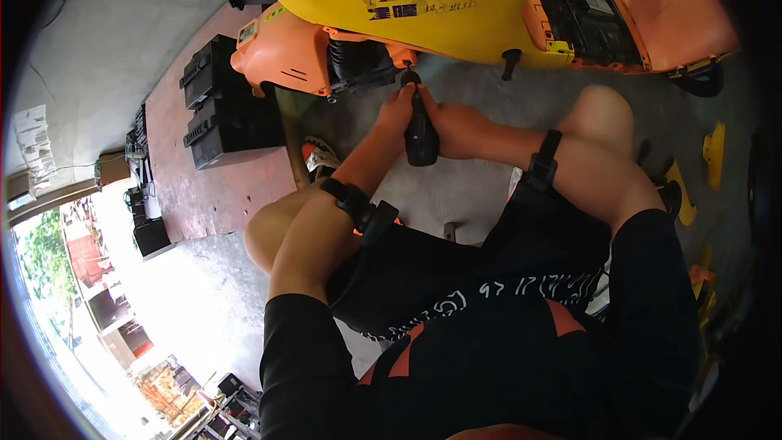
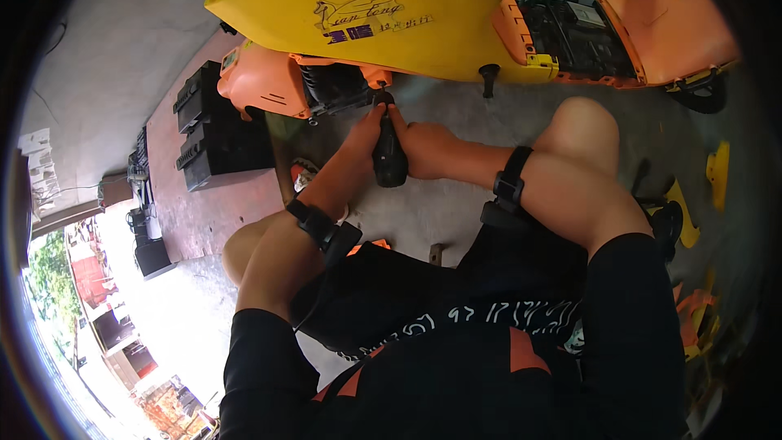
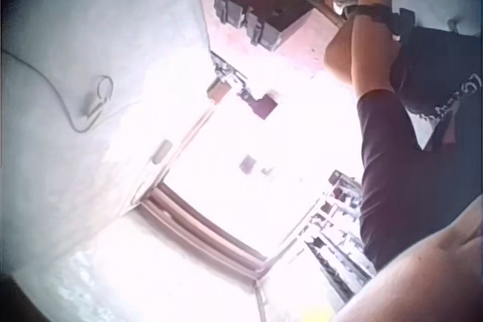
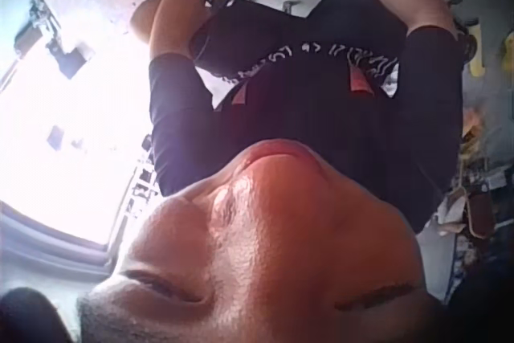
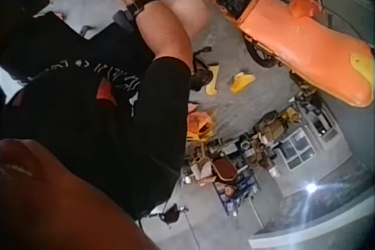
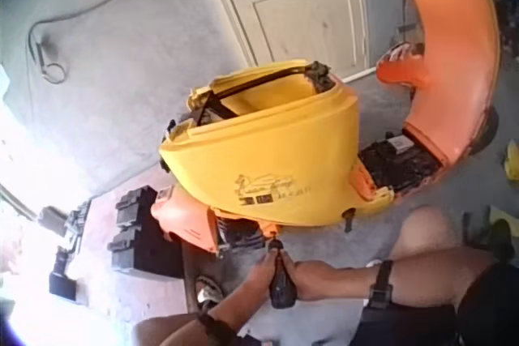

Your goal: Repairing or assembling an orange and yellow electric scooter using an electric drill.

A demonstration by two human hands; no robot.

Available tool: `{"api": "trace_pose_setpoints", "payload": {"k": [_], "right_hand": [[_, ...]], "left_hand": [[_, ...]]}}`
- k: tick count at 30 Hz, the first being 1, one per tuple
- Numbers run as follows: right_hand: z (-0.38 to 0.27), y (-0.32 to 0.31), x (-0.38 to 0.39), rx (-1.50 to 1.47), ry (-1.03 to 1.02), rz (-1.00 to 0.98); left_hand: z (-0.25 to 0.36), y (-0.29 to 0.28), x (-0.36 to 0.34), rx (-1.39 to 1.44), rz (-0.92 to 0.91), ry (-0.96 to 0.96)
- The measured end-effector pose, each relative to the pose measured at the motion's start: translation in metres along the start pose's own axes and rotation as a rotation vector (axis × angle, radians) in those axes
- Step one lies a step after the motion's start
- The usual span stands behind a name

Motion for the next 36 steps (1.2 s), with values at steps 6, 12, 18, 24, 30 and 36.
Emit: {"api": "trace_pose_setpoints", "payload": {"k": [6,12,18,24,30,36], "right_hand": [[0.003,0.004,0.004,0.024,0.018,0.014],[0.005,0.009,0.003,0.021,0.01,0.052],[0.005,0.008,0.0,-0.023,0.012,0.09],[0.0,0.005,0.002,0.046,-0.006,0.12],[-0.003,0.008,0.003,0.059,0.006,0.096],[-0.001,0.011,0.003,0.064,-0.007,0.126]], "left_hand": [[-0.007,0.0,-0.007,-0.056,-0.036,0.0],[-0.004,0.001,0.012,-0.077,0.021,-0.073],[-0.002,0.002,0.025,-0.042,0.118,-0.086],[-0.003,-0.002,0.02,-0.107,0.186,-0.044],[-0.001,-0.006,0.024,-0.171,0.222,-0.01],[-0.003,-0.007,0.019,-0.196,0.215,-0.001]]}}
Point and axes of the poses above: each hand's wrist, its own x-axis away from the middle knuckle, its own y-axis out of the palm, z = x × y, the point moved 5 cm from there along -x, towards the middle knuckle, and after that the axes turned 13 degrees about z, right-handed, at the moved point
